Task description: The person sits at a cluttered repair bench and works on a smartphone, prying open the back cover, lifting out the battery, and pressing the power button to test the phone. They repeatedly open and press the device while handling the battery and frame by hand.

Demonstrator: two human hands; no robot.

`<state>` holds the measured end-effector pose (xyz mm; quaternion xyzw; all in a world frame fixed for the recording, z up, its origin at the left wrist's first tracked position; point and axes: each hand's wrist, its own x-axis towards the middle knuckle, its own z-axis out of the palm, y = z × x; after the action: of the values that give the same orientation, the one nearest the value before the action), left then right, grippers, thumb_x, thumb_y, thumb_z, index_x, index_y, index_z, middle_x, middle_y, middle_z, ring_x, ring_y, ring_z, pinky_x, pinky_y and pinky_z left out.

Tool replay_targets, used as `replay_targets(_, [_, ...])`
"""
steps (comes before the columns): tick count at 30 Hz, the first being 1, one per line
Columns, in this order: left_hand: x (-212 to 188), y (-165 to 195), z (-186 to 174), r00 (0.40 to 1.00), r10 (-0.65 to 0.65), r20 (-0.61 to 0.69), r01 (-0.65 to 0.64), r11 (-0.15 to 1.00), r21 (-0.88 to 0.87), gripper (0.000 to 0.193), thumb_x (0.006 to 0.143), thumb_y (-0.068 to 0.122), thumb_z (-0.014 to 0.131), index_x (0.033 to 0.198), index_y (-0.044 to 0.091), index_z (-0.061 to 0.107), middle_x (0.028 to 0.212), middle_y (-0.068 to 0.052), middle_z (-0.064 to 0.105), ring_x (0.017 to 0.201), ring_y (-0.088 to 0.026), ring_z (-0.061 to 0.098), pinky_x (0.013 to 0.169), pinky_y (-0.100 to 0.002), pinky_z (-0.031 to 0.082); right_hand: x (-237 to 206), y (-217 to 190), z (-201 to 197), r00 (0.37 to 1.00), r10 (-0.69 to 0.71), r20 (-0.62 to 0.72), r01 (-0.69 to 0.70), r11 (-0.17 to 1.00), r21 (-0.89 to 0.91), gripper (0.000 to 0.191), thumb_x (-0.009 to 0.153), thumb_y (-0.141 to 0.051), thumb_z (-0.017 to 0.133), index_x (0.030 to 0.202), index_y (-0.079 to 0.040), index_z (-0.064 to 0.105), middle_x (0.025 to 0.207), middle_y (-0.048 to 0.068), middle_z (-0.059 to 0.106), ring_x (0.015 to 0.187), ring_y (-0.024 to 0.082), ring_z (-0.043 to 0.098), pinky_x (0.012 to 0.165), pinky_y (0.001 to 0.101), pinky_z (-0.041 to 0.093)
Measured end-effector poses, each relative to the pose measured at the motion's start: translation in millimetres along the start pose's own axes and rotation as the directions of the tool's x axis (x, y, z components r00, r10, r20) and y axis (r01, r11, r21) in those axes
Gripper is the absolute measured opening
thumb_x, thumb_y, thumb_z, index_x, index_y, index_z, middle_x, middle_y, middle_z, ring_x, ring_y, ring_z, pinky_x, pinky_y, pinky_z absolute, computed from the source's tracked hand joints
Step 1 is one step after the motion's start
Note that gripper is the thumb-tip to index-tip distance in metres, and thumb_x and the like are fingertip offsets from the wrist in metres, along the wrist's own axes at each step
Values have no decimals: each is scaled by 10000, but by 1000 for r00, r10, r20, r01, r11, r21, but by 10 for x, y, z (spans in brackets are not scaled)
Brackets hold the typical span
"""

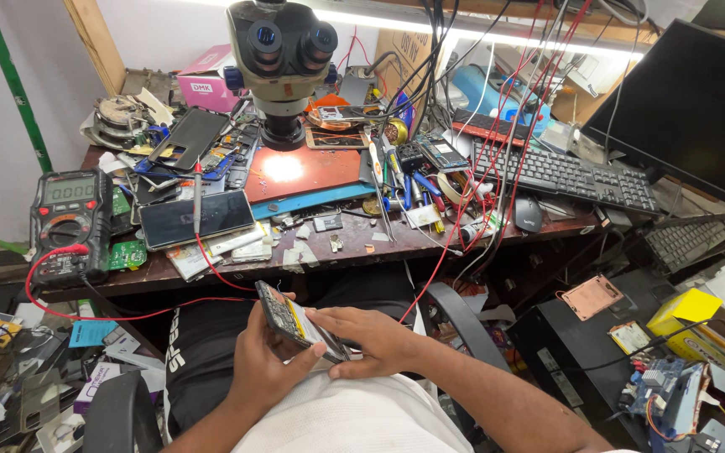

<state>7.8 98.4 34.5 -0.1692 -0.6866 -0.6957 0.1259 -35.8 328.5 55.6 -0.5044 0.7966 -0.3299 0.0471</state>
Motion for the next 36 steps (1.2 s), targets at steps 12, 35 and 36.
replay_targets(12, [25,25,-52,996,-80,-37,84,989,123,772,681,219,912,1297,4,499,940,-52,690,626,-6,548,476,-164,390,38,-56,-23,1000,25,18,-25,1000,3,935,930,-507,694,1638,-34,307,1549,219,516,1376,391,546,1095,453,482])
replay_targets(35, [34,46,-52,995,-95,-32,98,989,109,730,675,208,913,1261,5,528,839,-19,702,555,25,459,450,-156,334,17,-14,-2,1000,-4,18,4,1000,6,947,932,-506,708,1638,-20,306,1531,232,526,1379,408,548,1100,455,482])
replay_targets(36, [34,47,-51,995,-95,-30,98,989,108,731,676,209,912,1263,5,526,842,-19,701,556,26,466,451,-155,337,17,-16,-2,1000,-8,15,8,1000,7,946,931,-503,712,1637,-20,307,1531,233,526,1379,408,550,1102,454,483])
